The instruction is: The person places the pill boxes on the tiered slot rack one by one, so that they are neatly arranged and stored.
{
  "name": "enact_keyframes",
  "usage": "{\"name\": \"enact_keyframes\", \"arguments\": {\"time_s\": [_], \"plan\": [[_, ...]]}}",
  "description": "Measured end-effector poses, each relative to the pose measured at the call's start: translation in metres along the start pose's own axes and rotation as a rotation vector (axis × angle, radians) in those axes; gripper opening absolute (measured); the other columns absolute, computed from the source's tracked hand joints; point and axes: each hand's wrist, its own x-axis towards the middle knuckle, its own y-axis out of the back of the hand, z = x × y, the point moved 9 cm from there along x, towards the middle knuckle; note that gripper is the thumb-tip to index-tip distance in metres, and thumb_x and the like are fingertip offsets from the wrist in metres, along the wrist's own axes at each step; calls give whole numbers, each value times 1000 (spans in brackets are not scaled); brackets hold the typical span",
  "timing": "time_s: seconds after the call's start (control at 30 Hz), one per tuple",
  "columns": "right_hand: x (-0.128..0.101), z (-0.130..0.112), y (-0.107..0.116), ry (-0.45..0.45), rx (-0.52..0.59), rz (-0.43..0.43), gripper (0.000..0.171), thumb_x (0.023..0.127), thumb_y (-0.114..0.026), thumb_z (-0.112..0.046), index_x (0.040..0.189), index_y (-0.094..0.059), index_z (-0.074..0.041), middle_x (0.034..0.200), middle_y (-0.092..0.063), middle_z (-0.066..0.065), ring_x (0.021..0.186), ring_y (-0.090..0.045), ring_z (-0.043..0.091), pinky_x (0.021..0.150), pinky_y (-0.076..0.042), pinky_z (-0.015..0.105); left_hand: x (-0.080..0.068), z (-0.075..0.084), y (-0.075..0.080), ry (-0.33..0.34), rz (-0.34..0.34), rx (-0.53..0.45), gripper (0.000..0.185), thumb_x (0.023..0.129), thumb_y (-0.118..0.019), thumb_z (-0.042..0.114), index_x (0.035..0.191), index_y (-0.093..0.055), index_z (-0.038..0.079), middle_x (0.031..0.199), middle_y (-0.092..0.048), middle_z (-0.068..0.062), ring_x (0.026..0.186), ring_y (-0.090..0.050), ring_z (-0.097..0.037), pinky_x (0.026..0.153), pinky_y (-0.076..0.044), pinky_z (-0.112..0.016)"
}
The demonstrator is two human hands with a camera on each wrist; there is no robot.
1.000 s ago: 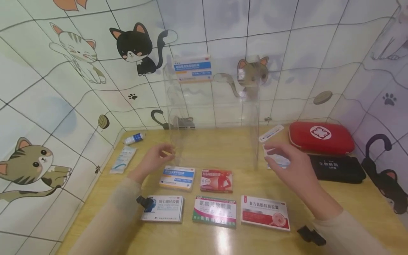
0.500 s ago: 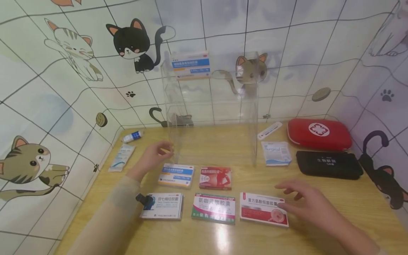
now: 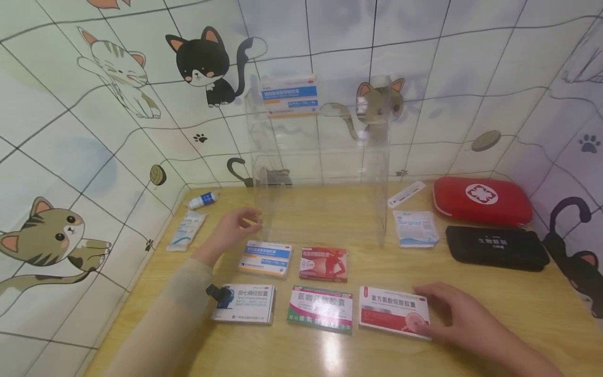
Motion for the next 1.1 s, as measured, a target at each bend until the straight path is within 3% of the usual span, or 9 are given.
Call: {"name": "enact_keyframes", "arguments": {"time_s": [0.2, 0.33, 0.47, 0.67, 0.83, 1.0, 1.1], "plan": [[-5, 6, -1, -73, 24, 0, 72, 74, -87, -56, 131, -64, -18, 121, -68, -1, 96, -59, 7, 77, -52, 18, 2, -2, -5, 6, 8, 2, 44, 96, -75, 30, 138, -62, 22, 124, -68, 0, 107, -66, -21, 87, -59, -37], [-9, 8, 3, -144, 111, -3, 74, 76, -88, -49, 136, -62, -13, 120, -71, 6, 99, -67, 18, 77, -58, 22, 2, 0, -6, -2, 5, -5, 43, 96, -75, 30, 137, -63, 23, 123, -69, 0, 106, -66, -22, 86, -59, -38], [-13, 7, 14, -169, 174, 59, 61, 81, -87, -39, 133, -66, -15, 123, -73, 11, 98, -72, 18, 76, -61, 25, 3, -1, -6, -7, 7, 0, 44, 96, -75, 31, 137, -63, 22, 124, -69, 0, 106, -66, -22, 87, -59, -39], [-11, -11, 44, -68, 182, 207, 41, 86, -85, -31, 124, -72, -22, 123, -74, 7, 93, -68, -1, 75, -57, 15, 1, -1, -4, -6, 10, 13, 44, 96, -75, 30, 138, -62, 20, 126, -69, -2, 106, -66, -23, 88, -59, -39], [-8, -34, 78, 35, 185, 356, 35, 85, -86, -27, 118, -74, -27, 114, -73, -6, 90, -68, -4, 76, -54, 9, 0, 1, -4, -7, 14, 16, 41, 96, -75, 30, 135, -63, 22, 124, -69, -2, 106, -66, -23, 87, -58, -39], [4, -60, 115, 128, 224, 472, 37, 83, -87, -13, 117, -76, -19, 117, -69, -12, 90, -69, -8, 73, -55, 9, -1, 0, -4, -4, 5, 7, 40, 96, -75, 28, 134, -64, 22, 124, -69, -3, 105, -67, -24, 87, -58, -39], [13, -74, 140, 142, 247, 523, 36, 85, -86, -12, 119, -75, -16, 118, -67, -17, 89, -69, -11, 70, -55, 9, 0, 1, -4, 6, -7, 3, 40, 96, -75, 28, 134, -64, 22, 125, -69, -2, 107, -66, -23, 88, -58, -39]]}}
